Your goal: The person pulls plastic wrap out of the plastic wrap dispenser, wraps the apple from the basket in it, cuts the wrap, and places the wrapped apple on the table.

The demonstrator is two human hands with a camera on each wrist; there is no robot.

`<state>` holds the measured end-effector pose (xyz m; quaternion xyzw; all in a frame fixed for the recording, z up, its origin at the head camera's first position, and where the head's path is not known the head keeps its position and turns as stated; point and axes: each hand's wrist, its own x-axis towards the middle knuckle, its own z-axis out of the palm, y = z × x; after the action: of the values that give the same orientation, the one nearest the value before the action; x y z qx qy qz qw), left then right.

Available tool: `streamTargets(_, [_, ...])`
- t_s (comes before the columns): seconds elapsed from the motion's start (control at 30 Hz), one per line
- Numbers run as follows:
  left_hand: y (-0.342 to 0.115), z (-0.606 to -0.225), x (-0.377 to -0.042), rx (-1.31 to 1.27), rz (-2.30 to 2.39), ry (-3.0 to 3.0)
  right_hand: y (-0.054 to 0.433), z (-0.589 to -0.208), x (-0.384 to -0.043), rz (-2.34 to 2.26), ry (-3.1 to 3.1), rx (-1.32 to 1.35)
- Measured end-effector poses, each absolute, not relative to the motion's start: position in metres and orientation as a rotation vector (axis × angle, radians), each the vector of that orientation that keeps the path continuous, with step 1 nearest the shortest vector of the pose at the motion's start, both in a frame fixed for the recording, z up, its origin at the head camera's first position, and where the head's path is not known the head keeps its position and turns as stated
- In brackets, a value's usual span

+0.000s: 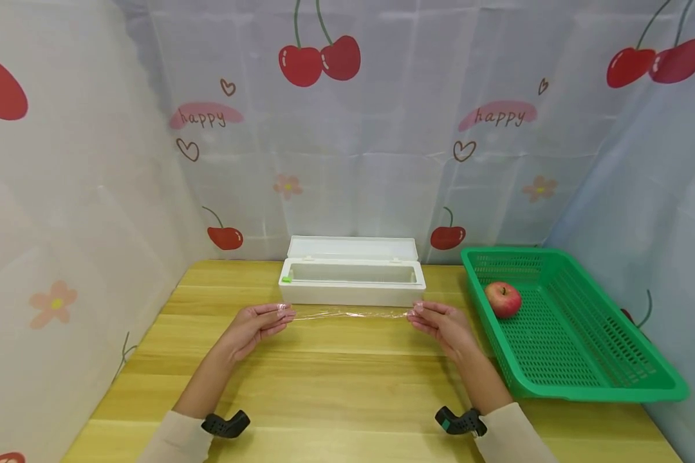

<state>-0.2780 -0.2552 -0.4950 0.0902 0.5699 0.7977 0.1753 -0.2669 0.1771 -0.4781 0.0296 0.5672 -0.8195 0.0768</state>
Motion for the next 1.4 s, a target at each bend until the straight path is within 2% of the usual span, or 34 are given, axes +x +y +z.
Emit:
streamTargets(0.3, [-0.255, -0.481, -0.270, 0.267, 2.254, 1.728, 0.178, -0.470, -0.254, -2.461, 1.712, 0.014])
streamTargets(1.4, [-0.253, -0.452, -0.233, 0.297, 2.177, 1.878, 0.182, -0.447, -0.225, -2.396, 1.868, 0.049])
